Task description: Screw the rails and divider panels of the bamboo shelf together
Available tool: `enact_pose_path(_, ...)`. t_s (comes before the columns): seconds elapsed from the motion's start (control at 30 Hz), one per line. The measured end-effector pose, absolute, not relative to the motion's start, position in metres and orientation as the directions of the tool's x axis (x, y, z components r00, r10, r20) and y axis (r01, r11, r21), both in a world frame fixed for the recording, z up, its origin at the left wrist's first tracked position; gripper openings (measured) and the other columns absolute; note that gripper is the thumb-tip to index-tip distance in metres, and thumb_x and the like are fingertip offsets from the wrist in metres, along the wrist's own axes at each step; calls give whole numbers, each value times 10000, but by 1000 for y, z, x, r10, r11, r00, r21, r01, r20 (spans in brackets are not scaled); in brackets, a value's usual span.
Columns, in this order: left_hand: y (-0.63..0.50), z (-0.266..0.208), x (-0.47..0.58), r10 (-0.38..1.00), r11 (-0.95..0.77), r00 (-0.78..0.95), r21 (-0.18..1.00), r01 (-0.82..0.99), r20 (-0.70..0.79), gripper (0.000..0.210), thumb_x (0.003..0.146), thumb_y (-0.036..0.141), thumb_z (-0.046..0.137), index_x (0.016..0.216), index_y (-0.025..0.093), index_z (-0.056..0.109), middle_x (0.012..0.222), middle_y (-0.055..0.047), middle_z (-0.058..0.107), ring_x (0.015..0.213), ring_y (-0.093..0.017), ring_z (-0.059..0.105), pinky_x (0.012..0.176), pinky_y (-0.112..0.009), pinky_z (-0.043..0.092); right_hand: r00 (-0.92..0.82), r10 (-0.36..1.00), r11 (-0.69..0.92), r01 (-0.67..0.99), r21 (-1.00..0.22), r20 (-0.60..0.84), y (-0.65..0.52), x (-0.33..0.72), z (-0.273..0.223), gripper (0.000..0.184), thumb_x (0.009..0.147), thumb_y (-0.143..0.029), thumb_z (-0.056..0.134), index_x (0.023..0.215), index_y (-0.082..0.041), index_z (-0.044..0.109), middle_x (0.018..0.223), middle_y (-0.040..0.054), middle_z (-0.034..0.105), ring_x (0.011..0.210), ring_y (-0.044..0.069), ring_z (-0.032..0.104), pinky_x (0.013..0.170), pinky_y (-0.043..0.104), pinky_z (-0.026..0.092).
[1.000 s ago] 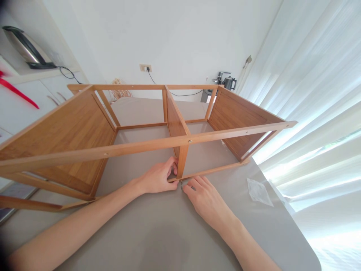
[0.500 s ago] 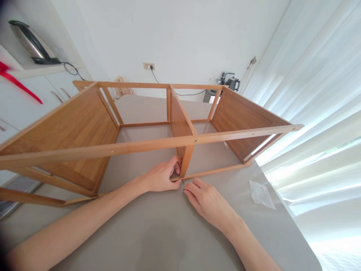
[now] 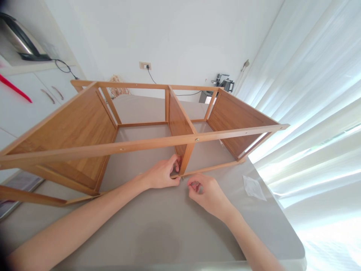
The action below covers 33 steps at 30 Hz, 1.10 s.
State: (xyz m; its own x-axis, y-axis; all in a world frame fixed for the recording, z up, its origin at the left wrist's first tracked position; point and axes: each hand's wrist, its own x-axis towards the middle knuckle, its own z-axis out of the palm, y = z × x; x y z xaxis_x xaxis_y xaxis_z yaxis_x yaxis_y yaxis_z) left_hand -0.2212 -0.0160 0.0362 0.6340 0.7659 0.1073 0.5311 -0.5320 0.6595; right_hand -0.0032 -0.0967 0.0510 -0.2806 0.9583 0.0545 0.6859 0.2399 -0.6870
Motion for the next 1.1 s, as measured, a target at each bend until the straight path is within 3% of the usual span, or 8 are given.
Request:
enact_pose_path(0.17, -16, 37, -222, 760, -539, 639, 663, 519, 118, 443, 728, 312, 670, 1080, 255, 408, 987, 7, 659, 827, -197, 652, 696, -296, 473, -187, 981, 173, 697, -696, 57, -111, -4, 46, 231, 966, -372, 477, 1014, -244, 664, 885, 15, 714, 788, 167, 672, 628, 270, 495)
enact_pose_path(0.37, -18, 40, -224, 744, -555, 657, 660, 506, 122, 441, 736, 305, 660, 1092, 247, 407, 986, -3, 657, 827, -196, 653, 688, -288, 474, -77, 982, 169, 765, -621, 172, -112, -10, 35, 272, 977, -430, 506, 917, -237, 688, 794, 16, 701, 692, 171, 622, 657, 286, 481)
enact_pose_path(0.53, -18, 37, -225, 746, -559, 651, 660, 502, 137, 428, 730, 305, 659, 1076, 247, 414, 980, -1, 661, 820, -197, 654, 680, -291, 470, -157, 939, 301, 805, -511, 305, -109, -17, 22, 265, 1025, -366, 426, 933, -217, 624, 890, 34, 668, 731, 160, 601, 727, 288, 484)
enact_pose_path(0.83, -15, 30, -225, 736, -576, 654, 668, 470, 174, 463, 727, 317, 657, 1107, 256, 400, 964, 7, 660, 817, -202, 656, 708, -300, 485, -267, 909, 401, 765, -504, 319, -111, -22, 11, 257, 1050, -326, 376, 1014, -224, 610, 935, 54, 631, 879, 186, 620, 822, 328, 506)
enact_pose_path(1.1, -15, 30, -224, 743, -564, 650, 671, 481, 159, 488, 716, 307, 677, 1118, 257, 404, 984, 3, 661, 853, -211, 660, 715, -300, 482, -320, 888, 439, 803, -404, 330, -110, -24, 14, 275, 1053, -304, 359, 1005, -223, 617, 894, 52, 612, 836, 185, 614, 782, 335, 529)
